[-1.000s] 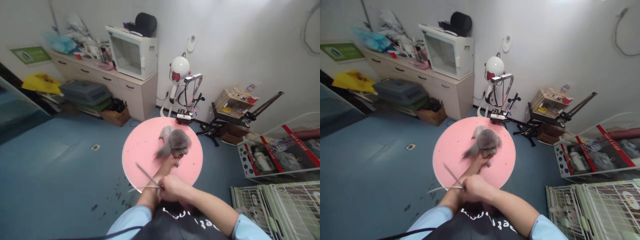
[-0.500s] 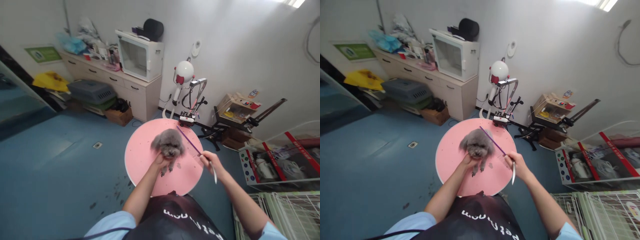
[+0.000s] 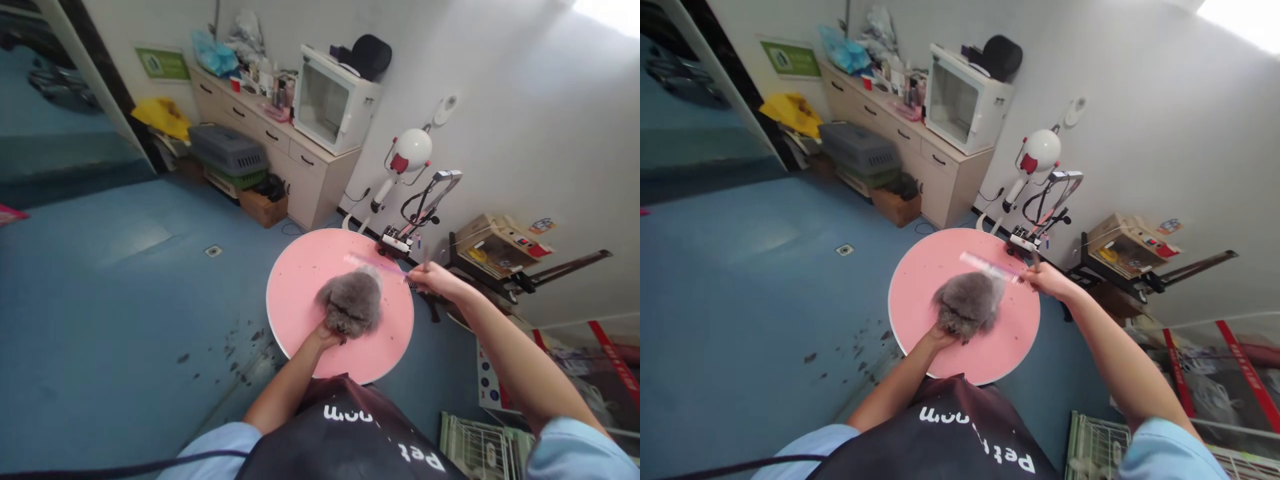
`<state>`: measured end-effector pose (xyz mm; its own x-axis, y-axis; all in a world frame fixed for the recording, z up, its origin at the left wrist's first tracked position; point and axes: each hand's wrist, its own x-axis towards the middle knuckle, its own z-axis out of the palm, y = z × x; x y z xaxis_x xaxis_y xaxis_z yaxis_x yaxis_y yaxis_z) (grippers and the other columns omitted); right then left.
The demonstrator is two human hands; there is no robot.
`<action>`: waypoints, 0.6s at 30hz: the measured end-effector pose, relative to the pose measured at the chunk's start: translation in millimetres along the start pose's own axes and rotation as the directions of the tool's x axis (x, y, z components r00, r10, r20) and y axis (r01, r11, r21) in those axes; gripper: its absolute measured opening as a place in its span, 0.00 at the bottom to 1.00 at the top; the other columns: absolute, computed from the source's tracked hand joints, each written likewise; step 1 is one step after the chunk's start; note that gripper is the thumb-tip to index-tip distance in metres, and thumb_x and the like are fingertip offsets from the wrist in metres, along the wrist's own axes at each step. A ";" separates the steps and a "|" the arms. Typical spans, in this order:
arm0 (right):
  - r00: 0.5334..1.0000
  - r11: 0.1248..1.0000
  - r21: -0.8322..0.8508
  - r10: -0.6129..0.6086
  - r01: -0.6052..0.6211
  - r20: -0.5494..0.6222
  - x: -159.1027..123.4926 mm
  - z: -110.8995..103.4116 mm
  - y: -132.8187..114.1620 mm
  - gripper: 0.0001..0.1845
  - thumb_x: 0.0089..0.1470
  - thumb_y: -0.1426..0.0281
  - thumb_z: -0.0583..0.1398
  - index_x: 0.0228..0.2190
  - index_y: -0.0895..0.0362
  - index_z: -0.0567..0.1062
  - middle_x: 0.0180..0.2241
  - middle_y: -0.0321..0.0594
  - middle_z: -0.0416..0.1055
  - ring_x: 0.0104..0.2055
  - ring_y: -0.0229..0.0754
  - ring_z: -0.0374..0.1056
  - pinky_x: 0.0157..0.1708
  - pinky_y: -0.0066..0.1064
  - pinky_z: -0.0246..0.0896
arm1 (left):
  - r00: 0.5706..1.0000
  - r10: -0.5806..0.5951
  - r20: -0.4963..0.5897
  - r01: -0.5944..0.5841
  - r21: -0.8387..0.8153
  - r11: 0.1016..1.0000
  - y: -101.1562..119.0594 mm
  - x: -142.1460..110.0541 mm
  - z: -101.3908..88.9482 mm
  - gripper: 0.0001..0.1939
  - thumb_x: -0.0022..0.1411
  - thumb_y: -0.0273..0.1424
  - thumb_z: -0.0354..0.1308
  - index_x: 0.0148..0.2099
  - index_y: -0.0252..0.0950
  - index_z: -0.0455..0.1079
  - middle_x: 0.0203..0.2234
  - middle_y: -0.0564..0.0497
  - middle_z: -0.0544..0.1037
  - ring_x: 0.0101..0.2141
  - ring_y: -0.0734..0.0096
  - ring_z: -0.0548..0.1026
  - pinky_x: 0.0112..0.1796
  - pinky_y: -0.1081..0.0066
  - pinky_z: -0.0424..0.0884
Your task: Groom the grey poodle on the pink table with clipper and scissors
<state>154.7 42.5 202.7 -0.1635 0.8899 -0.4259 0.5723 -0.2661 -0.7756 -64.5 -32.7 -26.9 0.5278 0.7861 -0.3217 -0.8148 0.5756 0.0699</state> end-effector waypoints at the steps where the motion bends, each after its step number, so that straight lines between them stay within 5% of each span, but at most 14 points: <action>1: 0.999 1.000 -0.013 0.017 -0.017 0.034 -1.6 0.3 2.0 0.14 0.39 0.61 0.68 0.20 0.60 0.78 0.09 0.28 0.57 0.13 0.29 0.46 0.14 0.25 0.44 | 1.000 0.005 0.011 -0.005 -0.008 1.000 -0.9 -0.3 0.2 0.13 0.62 0.29 0.60 0.49 0.33 0.74 0.42 0.38 0.79 0.44 0.54 0.77 0.41 0.59 0.77; 6: 0.995 0.979 0.194 -0.036 0.054 -0.097 -4.7 7.9 25.1 0.15 0.43 0.58 0.65 0.21 0.59 0.76 0.08 0.24 0.51 0.13 0.29 0.44 0.18 0.28 0.54 | 0.996 -0.027 -0.081 0.028 0.007 1.000 -3.4 -0.5 3.2 0.10 0.63 0.28 0.58 0.47 0.32 0.74 0.39 0.39 0.80 0.40 0.57 0.78 0.34 0.65 0.76; 9: 0.997 0.984 0.167 0.069 -0.066 -0.016 -7.0 14.8 44.6 0.15 0.39 0.59 0.66 0.21 0.59 0.75 0.09 0.24 0.52 0.13 0.29 0.44 0.19 0.28 0.55 | 0.998 -0.017 -0.055 0.019 0.030 0.999 -3.3 -0.2 2.8 0.12 0.62 0.29 0.59 0.49 0.33 0.73 0.39 0.40 0.80 0.38 0.57 0.78 0.31 0.66 0.76; 12: 0.997 0.928 0.372 0.025 0.006 -0.078 -11.0 25.6 64.1 0.18 0.42 0.54 0.64 0.21 0.57 0.73 0.09 0.21 0.48 0.14 0.29 0.42 0.21 0.29 0.58 | 0.994 -0.047 -0.097 0.054 0.081 0.995 -3.0 0.3 -2.2 0.08 0.62 0.27 0.57 0.44 0.32 0.74 0.36 0.40 0.80 0.34 0.59 0.78 0.29 0.66 0.75; 15: 0.987 0.883 0.468 0.042 0.038 -0.158 -13.9 46.2 83.3 0.20 0.42 0.53 0.65 0.21 0.56 0.71 0.09 0.20 0.46 0.14 0.28 0.40 0.20 0.29 0.55 | 0.989 -0.071 -0.126 0.084 0.105 0.991 -2.9 0.2 -7.8 0.05 0.62 0.26 0.58 0.40 0.31 0.73 0.32 0.40 0.80 0.34 0.59 0.78 0.33 0.64 0.75; 18: 0.987 0.857 0.513 0.036 0.049 -0.154 -15.8 75.1 102.1 0.20 0.42 0.52 0.66 0.22 0.57 0.71 0.09 0.21 0.46 0.13 0.29 0.42 0.20 0.30 0.56 | 0.998 -0.054 -0.031 0.057 0.101 0.993 -2.7 -1.0 -8.0 0.09 0.58 0.27 0.63 0.42 0.32 0.74 0.35 0.40 0.80 0.39 0.56 0.77 0.37 0.61 0.75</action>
<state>155.4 -26.5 95.2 -0.0170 0.9262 -0.3766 0.0705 -0.3746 -0.9245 -64.8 -36.8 -34.3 0.5632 0.7464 -0.3545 -0.7551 0.6391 0.1462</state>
